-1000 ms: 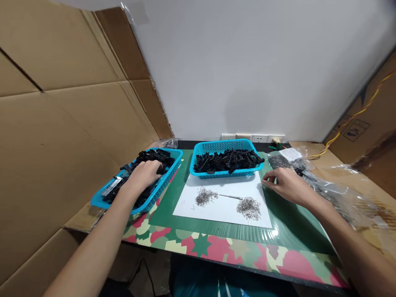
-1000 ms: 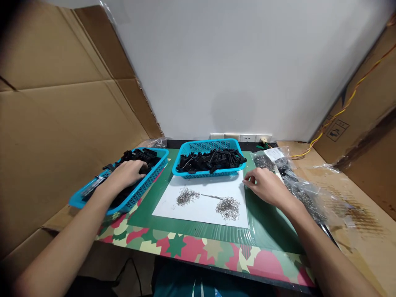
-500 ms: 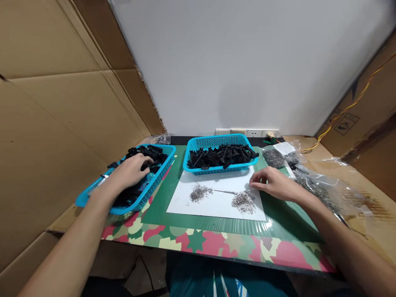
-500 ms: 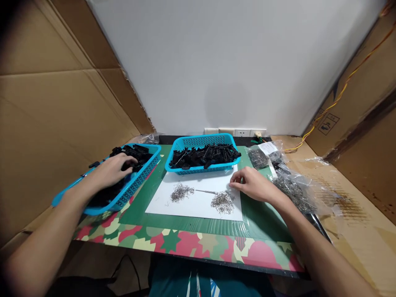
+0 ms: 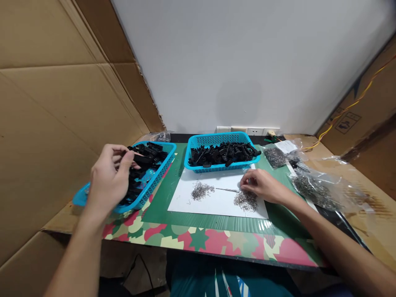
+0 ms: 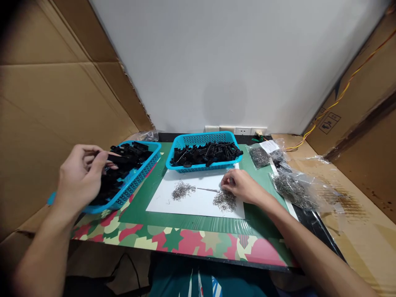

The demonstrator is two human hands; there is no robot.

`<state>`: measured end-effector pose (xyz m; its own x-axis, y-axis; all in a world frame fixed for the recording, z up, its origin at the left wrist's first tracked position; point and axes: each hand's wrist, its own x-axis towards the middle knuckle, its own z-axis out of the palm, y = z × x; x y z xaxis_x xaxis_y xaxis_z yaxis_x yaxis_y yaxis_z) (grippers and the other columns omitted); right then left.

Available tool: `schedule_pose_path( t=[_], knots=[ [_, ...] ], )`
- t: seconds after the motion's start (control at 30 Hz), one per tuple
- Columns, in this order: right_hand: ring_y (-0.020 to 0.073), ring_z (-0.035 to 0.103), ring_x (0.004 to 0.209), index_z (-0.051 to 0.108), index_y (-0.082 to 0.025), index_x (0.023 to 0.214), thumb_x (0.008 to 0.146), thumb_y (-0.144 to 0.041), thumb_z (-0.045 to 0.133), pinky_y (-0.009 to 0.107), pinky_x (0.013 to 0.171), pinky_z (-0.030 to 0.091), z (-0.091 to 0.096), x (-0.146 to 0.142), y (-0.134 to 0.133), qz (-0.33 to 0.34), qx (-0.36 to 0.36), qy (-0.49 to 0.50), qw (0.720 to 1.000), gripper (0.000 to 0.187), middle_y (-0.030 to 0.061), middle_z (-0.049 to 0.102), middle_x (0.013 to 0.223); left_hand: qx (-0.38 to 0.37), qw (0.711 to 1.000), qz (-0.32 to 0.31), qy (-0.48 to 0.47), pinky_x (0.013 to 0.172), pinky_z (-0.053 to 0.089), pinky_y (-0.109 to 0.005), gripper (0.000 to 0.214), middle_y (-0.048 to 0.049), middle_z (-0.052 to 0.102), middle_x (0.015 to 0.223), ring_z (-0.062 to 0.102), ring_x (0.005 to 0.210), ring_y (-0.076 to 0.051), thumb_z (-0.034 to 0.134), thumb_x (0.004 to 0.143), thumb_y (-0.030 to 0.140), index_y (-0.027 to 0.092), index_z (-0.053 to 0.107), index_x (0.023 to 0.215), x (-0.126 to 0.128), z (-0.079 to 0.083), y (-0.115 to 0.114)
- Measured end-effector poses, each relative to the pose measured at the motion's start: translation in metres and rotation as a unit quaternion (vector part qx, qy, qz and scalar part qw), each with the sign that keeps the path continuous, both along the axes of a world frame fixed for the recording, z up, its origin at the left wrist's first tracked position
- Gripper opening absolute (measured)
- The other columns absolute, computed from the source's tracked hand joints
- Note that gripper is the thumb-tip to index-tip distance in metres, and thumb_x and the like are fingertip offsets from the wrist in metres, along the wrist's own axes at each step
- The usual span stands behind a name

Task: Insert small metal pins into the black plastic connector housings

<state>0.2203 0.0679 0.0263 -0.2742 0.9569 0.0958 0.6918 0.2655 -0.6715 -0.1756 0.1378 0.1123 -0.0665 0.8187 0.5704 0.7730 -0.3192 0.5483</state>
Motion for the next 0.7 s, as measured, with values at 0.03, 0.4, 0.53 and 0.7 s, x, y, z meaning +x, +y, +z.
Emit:
schedule_pose_path(
  t=[0.03, 0.4, 0.53, 0.7],
  knots=[
    [0.0181, 0.062, 0.07, 0.079, -0.019, 0.08, 0.089, -0.015, 0.068, 0.03, 0.065, 0.044, 0.001, 0.002, 0.001, 0.006, -0.013, -0.001, 1.0, 0.014, 0.005, 0.073, 0.082, -0.023, 0.998, -0.041, -0.037, 0.067, 0.055, -0.033, 0.032, 0.0, 0.076, 0.1, 0.073, 0.075, -0.021, 0.049, 0.102, 0.061, 0.029, 0.047, 0.101, 0.011, -0.005, -0.009],
    [0.0213, 0.062, 0.09, 0.071, -0.018, 0.082, 0.094, -0.009, 0.06, 0.033, 0.081, 0.046, -0.002, 0.003, -0.001, 0.056, -0.015, -0.044, 0.997, 0.018, 0.0064, 0.066, 0.091, -0.326, 0.821, -0.306, -0.354, 0.075, 0.057, -0.034, 0.033, -0.0064, 0.079, 0.091, 0.074, 0.08, -0.022, 0.058, 0.102, 0.058, 0.025, 0.052, 0.101, 0.125, -0.071, -0.105],
    [0.0198, 0.06, 0.089, 0.065, -0.018, 0.088, 0.098, -0.01, 0.056, 0.032, 0.08, 0.045, -0.002, 0.012, -0.002, 0.055, -0.016, -0.021, 0.998, 0.016, 0.0051, 0.064, 0.094, -0.331, 0.785, -0.292, -0.433, 0.061, 0.051, -0.025, 0.031, 0.001, 0.064, 0.074, 0.067, 0.066, -0.017, 0.051, 0.106, 0.055, 0.025, 0.053, 0.114, 0.147, -0.091, -0.119],
    [0.0171, 0.059, 0.082, 0.07, -0.018, 0.091, 0.098, -0.02, 0.068, 0.029, 0.073, 0.042, 0.008, 0.01, -0.003, 0.039, -0.055, -0.006, 0.998, 0.008, 0.003, 0.066, 0.091, -0.322, 0.79, -0.24, -0.463, 0.042, 0.027, -0.016, 0.035, 0.0051, 0.048, 0.073, 0.042, 0.051, -0.009, 0.054, 0.104, 0.058, 0.029, 0.055, 0.124, 0.151, -0.1, -0.119]
  ],
)
